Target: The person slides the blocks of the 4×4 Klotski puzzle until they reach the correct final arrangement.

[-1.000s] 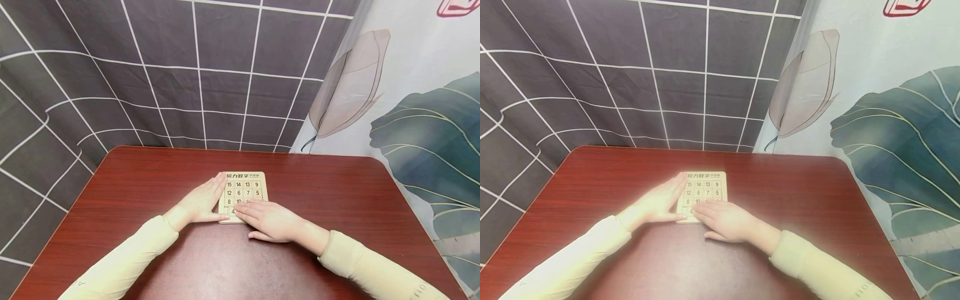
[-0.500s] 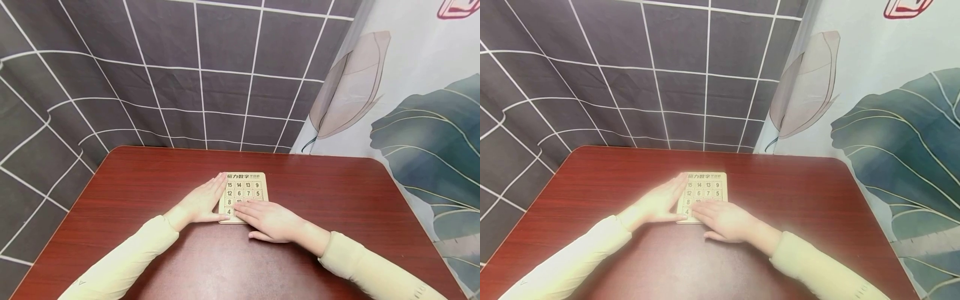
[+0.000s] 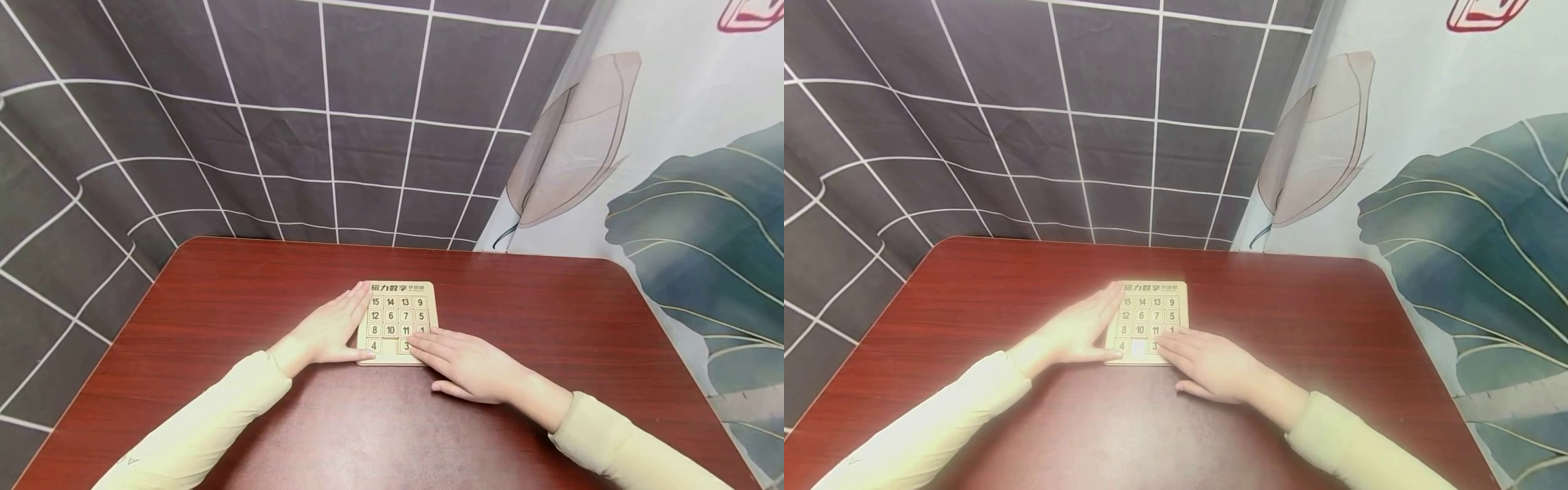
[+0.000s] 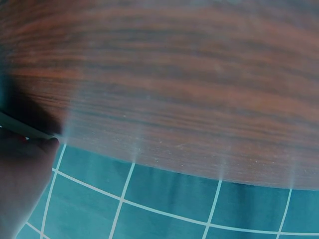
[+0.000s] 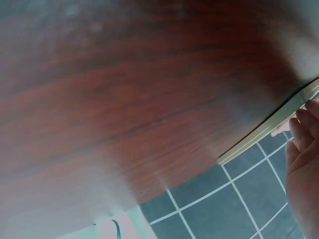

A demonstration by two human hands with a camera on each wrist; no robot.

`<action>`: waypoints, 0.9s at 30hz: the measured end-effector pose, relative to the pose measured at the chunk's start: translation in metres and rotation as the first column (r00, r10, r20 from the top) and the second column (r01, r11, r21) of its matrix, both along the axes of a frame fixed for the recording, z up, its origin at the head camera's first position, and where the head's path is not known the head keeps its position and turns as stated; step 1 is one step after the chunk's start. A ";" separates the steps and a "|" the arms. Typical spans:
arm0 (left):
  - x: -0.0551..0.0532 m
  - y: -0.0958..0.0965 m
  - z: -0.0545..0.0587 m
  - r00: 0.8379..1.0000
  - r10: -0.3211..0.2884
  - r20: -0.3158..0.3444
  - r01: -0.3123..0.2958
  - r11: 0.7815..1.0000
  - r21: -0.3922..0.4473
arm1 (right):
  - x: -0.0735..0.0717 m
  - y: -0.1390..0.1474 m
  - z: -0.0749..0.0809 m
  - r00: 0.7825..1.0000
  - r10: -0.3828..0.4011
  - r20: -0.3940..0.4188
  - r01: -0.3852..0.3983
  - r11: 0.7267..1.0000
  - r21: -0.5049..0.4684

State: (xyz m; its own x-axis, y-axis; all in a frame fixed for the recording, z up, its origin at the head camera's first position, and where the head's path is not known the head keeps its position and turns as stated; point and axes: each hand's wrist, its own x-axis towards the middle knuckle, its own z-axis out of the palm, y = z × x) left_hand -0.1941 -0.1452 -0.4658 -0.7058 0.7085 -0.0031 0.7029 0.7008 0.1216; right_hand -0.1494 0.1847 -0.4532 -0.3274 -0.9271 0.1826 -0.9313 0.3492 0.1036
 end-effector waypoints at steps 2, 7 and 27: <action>0.000 0.000 0.000 1.000 0.001 0.000 -0.001 1.000 0.000 | 0.000 0.000 -0.001 1.000 -0.001 -0.001 0.001 1.000 -0.001; 0.001 0.001 0.002 1.000 0.000 0.003 0.000 1.000 0.007 | -0.002 -0.005 -0.004 1.000 0.010 0.001 -0.010 1.000 -0.014; 0.002 0.001 0.003 1.000 -0.003 -0.006 0.003 1.000 -0.005 | 0.001 -0.010 0.007 0.999 -0.018 0.033 0.018 1.000 -0.005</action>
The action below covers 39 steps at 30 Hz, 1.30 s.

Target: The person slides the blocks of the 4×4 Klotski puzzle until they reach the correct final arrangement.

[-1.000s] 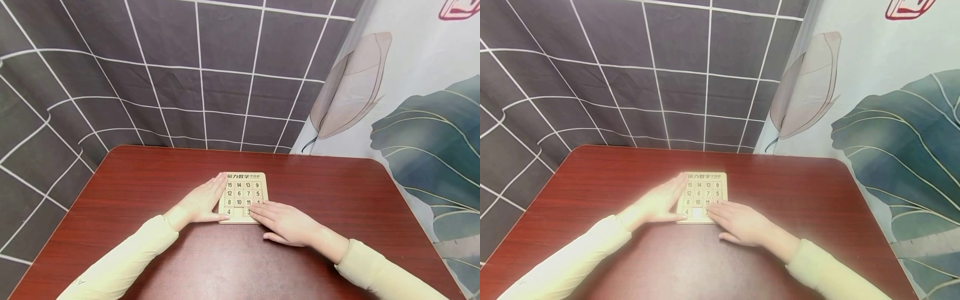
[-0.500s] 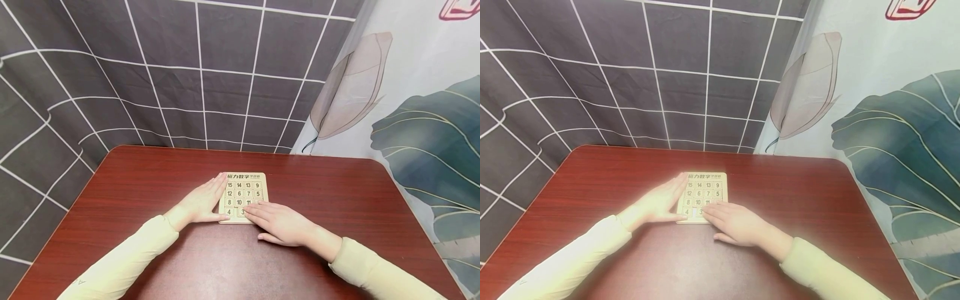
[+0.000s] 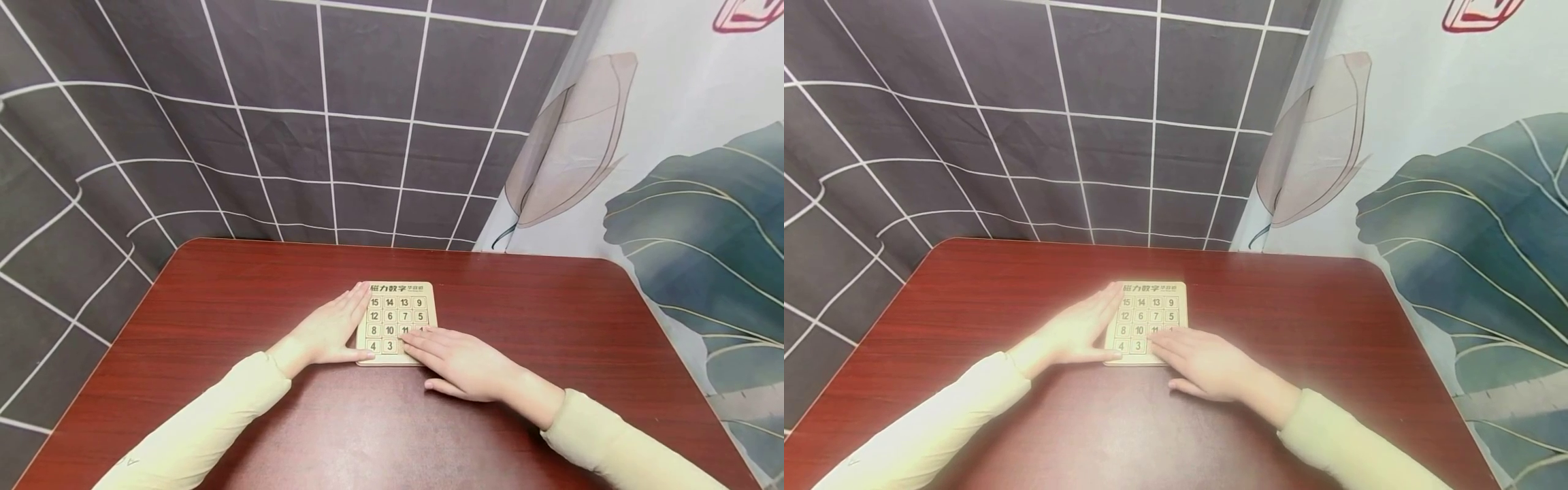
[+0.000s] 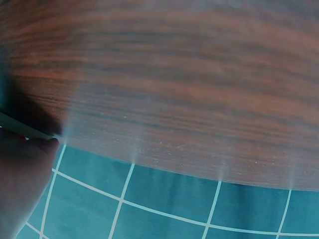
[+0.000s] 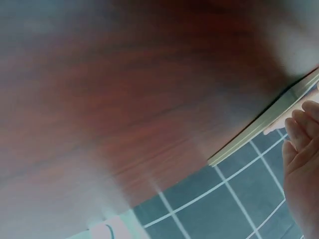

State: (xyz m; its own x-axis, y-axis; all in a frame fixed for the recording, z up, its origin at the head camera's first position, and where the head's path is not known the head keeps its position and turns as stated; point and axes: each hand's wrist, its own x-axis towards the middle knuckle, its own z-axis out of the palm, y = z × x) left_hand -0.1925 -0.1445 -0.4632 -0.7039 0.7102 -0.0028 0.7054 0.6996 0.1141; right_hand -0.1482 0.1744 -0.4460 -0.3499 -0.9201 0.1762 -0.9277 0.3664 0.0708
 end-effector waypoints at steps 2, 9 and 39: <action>0.000 0.000 0.001 1.000 0.001 0.000 -0.001 1.000 -0.001 | 0.000 0.007 -0.001 1.000 -0.006 0.002 0.006 1.000 -0.011; -0.001 -0.001 0.001 1.000 -0.003 -0.009 0.003 1.000 -0.002 | 0.004 0.029 -0.007 1.000 -0.029 0.002 0.029 0.999 -0.041; -0.001 0.000 -0.002 1.000 0.000 -0.008 0.000 1.000 0.006 | -0.005 0.014 -0.005 1.000 -0.023 -0.011 0.023 1.000 -0.009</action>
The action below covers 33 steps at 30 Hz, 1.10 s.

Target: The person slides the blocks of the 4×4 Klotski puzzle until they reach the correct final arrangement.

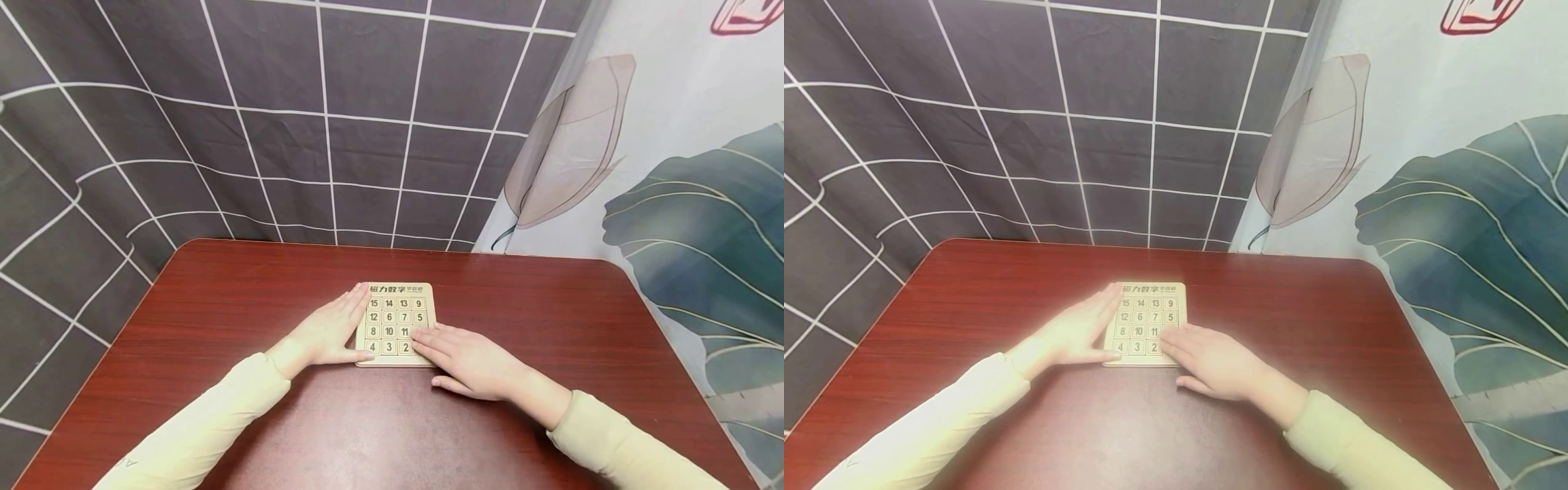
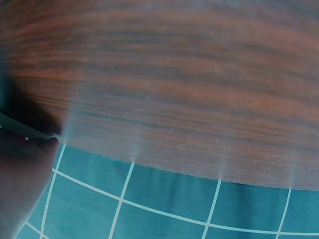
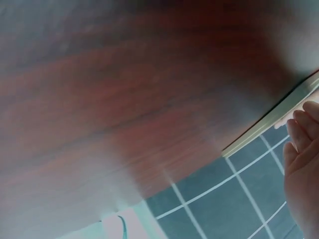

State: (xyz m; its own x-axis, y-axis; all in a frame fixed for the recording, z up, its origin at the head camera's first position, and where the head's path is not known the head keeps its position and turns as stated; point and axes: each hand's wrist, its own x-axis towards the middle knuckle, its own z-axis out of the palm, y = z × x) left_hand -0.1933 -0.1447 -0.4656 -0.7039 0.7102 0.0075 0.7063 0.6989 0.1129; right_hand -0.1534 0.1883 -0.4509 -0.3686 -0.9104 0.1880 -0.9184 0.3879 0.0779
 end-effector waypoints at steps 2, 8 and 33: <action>0.000 0.000 0.000 1.000 -0.002 0.000 0.002 1.000 -0.001 | -0.004 0.003 0.000 1.000 -0.016 0.005 0.016 1.000 -0.009; 0.000 0.001 -0.001 1.000 0.003 0.020 -0.003 1.000 -0.024 | -0.011 0.009 -0.002 0.999 -0.053 0.008 0.053 0.999 -0.005; 0.000 0.000 0.002 1.000 -0.009 -0.002 0.009 1.000 -0.008 | 0.009 0.015 -0.005 1.000 -0.003 -0.015 0.003 1.000 -0.018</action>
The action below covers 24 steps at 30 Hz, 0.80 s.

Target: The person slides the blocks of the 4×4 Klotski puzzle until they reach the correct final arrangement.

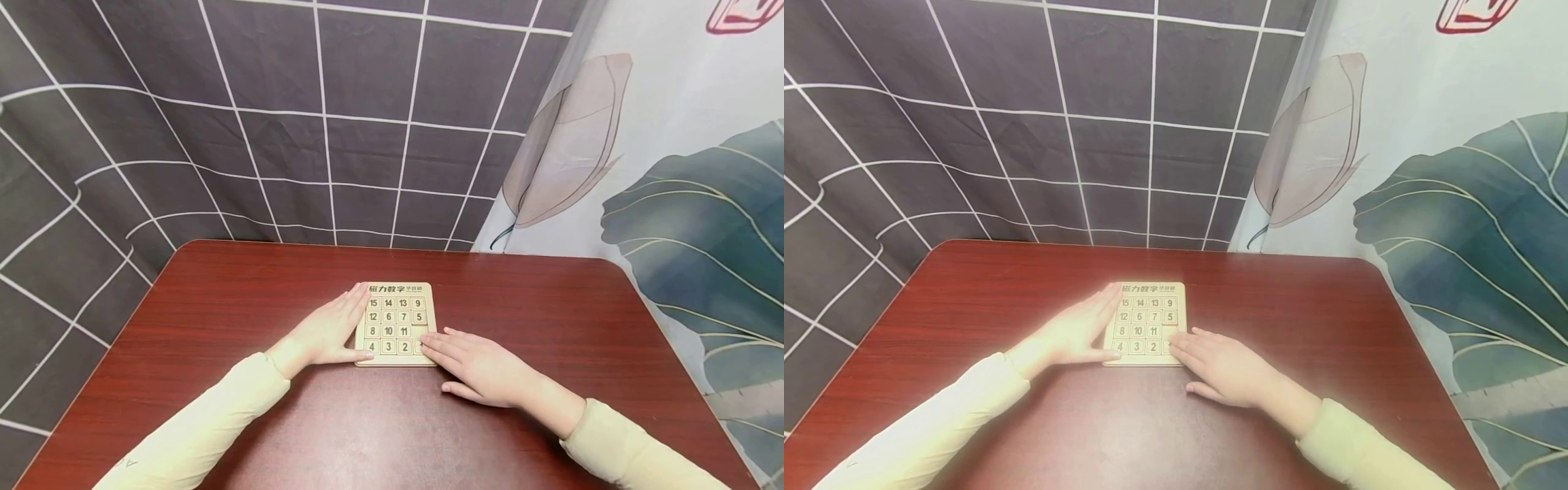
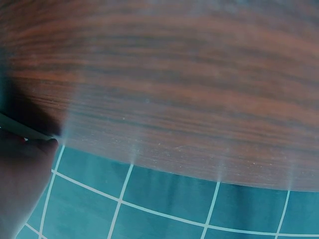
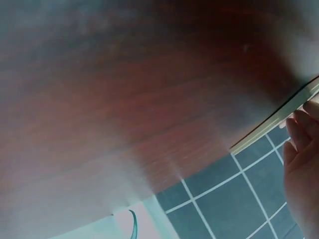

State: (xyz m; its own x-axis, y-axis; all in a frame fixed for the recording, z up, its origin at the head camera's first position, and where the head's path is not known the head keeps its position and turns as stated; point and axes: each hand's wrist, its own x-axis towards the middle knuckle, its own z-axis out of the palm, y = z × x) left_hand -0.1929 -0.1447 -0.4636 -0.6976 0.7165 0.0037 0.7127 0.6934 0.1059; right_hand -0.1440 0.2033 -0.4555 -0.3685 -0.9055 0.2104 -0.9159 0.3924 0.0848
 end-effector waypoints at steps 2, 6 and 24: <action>0.000 0.000 0.001 1.000 0.000 0.000 0.000 1.000 0.002 | -0.004 0.000 0.001 1.000 -0.009 0.010 0.009 1.000 0.000; 0.001 0.000 0.003 1.000 0.002 0.001 -0.002 1.000 0.004 | -0.015 0.000 0.003 0.998 -0.045 0.037 0.045 0.999 0.000; 0.000 0.001 0.002 1.000 0.011 0.021 -0.011 1.000 -0.012 | -0.041 -0.003 0.001 0.984 -0.143 0.108 0.135 0.987 0.082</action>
